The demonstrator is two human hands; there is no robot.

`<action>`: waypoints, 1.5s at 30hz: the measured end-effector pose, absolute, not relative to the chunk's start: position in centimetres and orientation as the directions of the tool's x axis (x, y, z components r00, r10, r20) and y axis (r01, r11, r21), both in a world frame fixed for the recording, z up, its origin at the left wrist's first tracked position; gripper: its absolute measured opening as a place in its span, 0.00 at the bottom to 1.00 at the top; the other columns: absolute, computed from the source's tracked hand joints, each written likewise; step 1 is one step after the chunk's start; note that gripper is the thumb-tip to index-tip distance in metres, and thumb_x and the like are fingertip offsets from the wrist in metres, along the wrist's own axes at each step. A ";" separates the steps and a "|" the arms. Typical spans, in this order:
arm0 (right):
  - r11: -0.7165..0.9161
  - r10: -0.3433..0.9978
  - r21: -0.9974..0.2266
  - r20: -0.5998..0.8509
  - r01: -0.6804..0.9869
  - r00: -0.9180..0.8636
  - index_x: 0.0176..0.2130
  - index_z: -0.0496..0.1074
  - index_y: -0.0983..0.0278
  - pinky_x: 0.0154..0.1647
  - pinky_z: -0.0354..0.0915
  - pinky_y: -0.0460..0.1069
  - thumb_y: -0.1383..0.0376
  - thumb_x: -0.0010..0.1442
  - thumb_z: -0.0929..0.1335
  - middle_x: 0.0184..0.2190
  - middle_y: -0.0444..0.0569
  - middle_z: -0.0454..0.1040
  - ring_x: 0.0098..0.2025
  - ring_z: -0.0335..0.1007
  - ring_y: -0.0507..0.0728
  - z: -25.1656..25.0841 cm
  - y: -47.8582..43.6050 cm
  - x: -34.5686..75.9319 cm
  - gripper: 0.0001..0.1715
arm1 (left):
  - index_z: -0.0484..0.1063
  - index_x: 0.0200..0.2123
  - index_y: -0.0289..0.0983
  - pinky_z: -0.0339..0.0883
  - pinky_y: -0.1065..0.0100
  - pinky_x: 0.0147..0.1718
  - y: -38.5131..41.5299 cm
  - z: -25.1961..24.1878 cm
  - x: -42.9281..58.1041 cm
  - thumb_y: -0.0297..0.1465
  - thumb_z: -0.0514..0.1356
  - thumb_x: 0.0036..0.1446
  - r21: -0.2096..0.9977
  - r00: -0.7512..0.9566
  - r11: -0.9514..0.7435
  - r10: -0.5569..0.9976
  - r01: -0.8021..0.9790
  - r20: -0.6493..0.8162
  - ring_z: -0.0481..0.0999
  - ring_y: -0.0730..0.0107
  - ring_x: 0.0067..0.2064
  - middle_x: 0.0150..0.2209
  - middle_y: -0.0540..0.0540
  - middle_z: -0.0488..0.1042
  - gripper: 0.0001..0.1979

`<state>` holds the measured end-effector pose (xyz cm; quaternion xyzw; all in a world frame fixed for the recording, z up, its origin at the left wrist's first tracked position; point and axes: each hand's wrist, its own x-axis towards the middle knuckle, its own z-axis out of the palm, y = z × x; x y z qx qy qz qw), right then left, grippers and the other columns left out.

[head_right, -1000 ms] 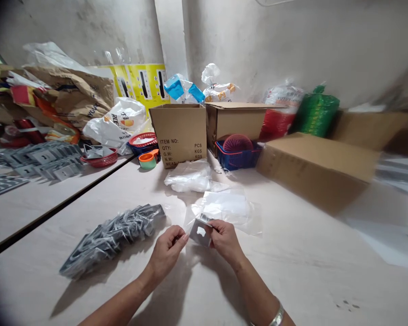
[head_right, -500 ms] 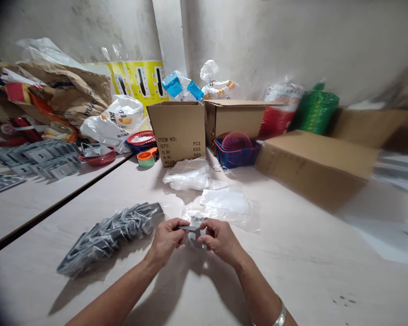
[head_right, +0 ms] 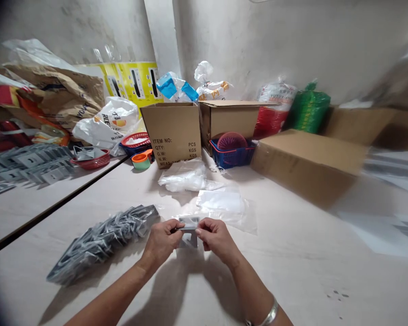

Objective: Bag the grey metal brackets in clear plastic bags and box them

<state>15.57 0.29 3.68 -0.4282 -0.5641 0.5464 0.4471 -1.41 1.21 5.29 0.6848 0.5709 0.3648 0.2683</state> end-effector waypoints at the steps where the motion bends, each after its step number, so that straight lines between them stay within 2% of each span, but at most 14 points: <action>1: 0.007 0.970 -0.996 0.028 -0.088 -0.241 0.26 0.65 0.65 0.18 0.49 0.44 0.60 0.54 0.66 0.17 0.37 0.57 0.16 0.53 0.46 3.9 0.3 15.8 0.11 | 0.72 0.20 0.35 0.54 0.75 0.21 1.3 5.3 -1.4 0.24 0.52 0.42 0.757 0.087 -0.231 0.970 0.611 0.225 0.64 0.76 0.20 0.16 0.53 0.67 0.09; 5: -0.037 0.964 -0.954 0.045 -0.298 -0.263 0.25 0.63 0.65 0.20 0.47 0.44 0.57 0.53 0.69 0.18 0.37 0.56 0.17 0.52 0.45 4.8 0.2 16.9 0.16 | 0.74 0.23 0.36 0.56 0.74 0.22 1.6 4.9 -1.7 0.25 0.52 0.42 0.746 0.034 -0.216 0.967 0.630 0.251 0.65 0.75 0.21 0.17 0.52 0.69 0.10; 8: 0.009 0.967 -0.963 0.078 -0.270 -0.244 0.26 0.61 0.64 0.20 0.46 0.44 0.55 0.56 0.67 0.19 0.37 0.54 0.18 0.50 0.45 5.5 -0.1 17.3 0.17 | 0.75 0.26 0.36 0.55 0.75 0.20 1.6 4.3 -1.8 0.26 0.53 0.41 0.839 -0.029 -0.116 0.988 0.532 0.155 0.64 0.75 0.18 0.14 0.54 0.67 0.11; 12: 0.210 0.975 -0.974 0.203 0.081 -0.089 0.34 0.63 0.62 0.25 0.53 0.44 0.55 0.52 0.70 0.23 0.38 0.58 0.25 0.54 0.48 5.8 -0.5 17.0 0.17 | 0.74 0.26 0.36 0.56 0.74 0.19 1.6 4.0 -1.2 0.27 0.54 0.41 0.896 -0.034 -0.067 0.995 0.439 0.091 0.64 0.75 0.17 0.14 0.54 0.67 0.10; 15: 0.321 0.947 -0.871 0.297 0.372 -0.120 0.42 0.64 0.60 0.26 0.55 0.44 0.59 0.49 0.71 0.27 0.40 0.61 0.27 0.57 0.50 5.4 -0.6 16.6 0.22 | 0.74 0.25 0.36 0.56 0.74 0.19 1.6 3.8 -0.6 0.27 0.54 0.41 0.911 -0.015 -0.070 0.996 0.406 0.083 0.64 0.75 0.17 0.14 0.54 0.67 0.09; 18: 0.398 0.914 -0.754 0.377 0.522 -0.151 0.34 0.66 0.62 0.28 0.55 0.45 0.64 0.56 0.65 0.26 0.41 0.62 0.27 0.57 0.50 4.9 -0.6 16.3 0.03 | 0.75 0.31 0.35 0.57 0.73 0.20 1.6 3.6 -0.6 0.26 0.54 0.42 0.912 0.049 -0.102 0.995 0.397 0.090 0.64 0.75 0.18 0.17 0.54 0.68 0.13; 20: 0.411 0.897 -0.724 0.431 0.553 -0.102 0.28 0.64 0.63 0.29 0.55 0.46 0.66 0.59 0.62 0.26 0.43 0.63 0.28 0.59 0.51 4.6 -0.4 16.3 0.07 | 0.72 0.41 0.34 0.58 0.73 0.22 1.5 3.6 -0.9 0.28 0.55 0.43 0.900 0.046 -0.117 0.993 0.421 0.107 0.66 0.73 0.20 0.19 0.54 0.68 0.19; 22: 0.405 0.881 -0.724 0.472 0.558 -0.029 0.28 0.64 0.63 0.31 0.56 0.46 0.65 0.60 0.61 0.26 0.44 0.64 0.29 0.60 0.51 4.5 -0.3 16.3 0.10 | 0.71 0.43 0.34 0.58 0.72 0.23 1.3 3.9 -1.4 0.29 0.55 0.46 0.870 0.018 -0.122 0.992 0.478 0.129 0.67 0.72 0.22 0.20 0.53 0.68 0.19; 24: 0.392 0.874 -0.737 0.485 0.550 0.027 0.28 0.64 0.62 0.31 0.57 0.46 0.64 0.61 0.61 0.26 0.44 0.64 0.28 0.60 0.52 4.4 -0.2 16.3 0.11 | 0.73 0.32 0.35 0.58 0.71 0.25 1.0 4.4 -1.9 0.29 0.54 0.48 0.820 0.025 -0.151 0.986 0.552 0.165 0.66 0.72 0.23 0.20 0.52 0.67 0.10; 26: 0.386 0.872 -0.747 0.486 0.542 0.049 0.27 0.63 0.62 0.29 0.57 0.46 0.62 0.62 0.61 0.25 0.44 0.64 0.28 0.60 0.52 4.5 -0.2 16.3 0.12 | 0.70 0.23 0.36 0.57 0.71 0.26 0.7 4.8 -2.1 0.29 0.53 0.49 0.778 0.037 -0.207 0.972 0.593 0.231 0.66 0.71 0.25 0.20 0.51 0.67 0.08; 29: 0.393 0.862 -0.761 0.501 0.516 0.083 0.28 0.64 0.62 0.30 0.58 0.46 0.61 0.62 0.61 0.25 0.44 0.64 0.28 0.61 0.52 4.6 -0.4 16.3 0.12 | 0.67 0.24 0.37 0.57 0.71 0.29 0.1 5.0 -1.8 0.30 0.52 0.53 0.774 -0.008 -0.284 0.937 0.566 0.350 0.65 0.71 0.27 0.23 0.50 0.67 0.08; 33: 0.420 0.878 -0.823 0.475 0.383 0.060 0.30 0.66 0.62 0.27 0.61 0.46 0.60 0.62 0.62 0.27 0.44 0.64 0.26 0.61 0.51 5.0 -0.8 15.9 0.11 | 0.66 0.26 0.37 0.58 0.71 0.28 -0.5 5.1 -1.4 0.32 0.52 0.55 0.807 -0.038 -0.329 0.917 0.491 0.397 0.64 0.72 0.27 0.24 0.50 0.65 0.08; 38: 0.471 0.853 -0.857 0.503 0.212 0.141 0.32 0.66 0.61 0.27 0.65 0.47 0.60 0.61 0.63 0.28 0.44 0.63 0.27 0.63 0.51 5.6 -1.1 15.4 0.09 | 0.66 0.27 0.37 0.59 0.73 0.26 -0.7 5.7 -1.5 0.34 0.54 0.55 0.874 -0.091 -0.307 0.927 0.378 0.365 0.65 0.73 0.25 0.24 0.50 0.66 0.08; 45: 0.464 0.883 -0.857 0.466 0.226 -0.047 0.33 0.67 0.61 0.30 0.64 0.47 0.63 0.60 0.64 0.27 0.44 0.65 0.27 0.64 0.51 5.3 -1.4 15.0 0.05 | 0.68 0.27 0.35 0.61 0.74 0.21 -1.4 5.7 -1.2 0.36 0.56 0.52 0.983 -0.030 -0.130 0.990 0.127 0.135 0.67 0.76 0.20 0.19 0.53 0.67 0.09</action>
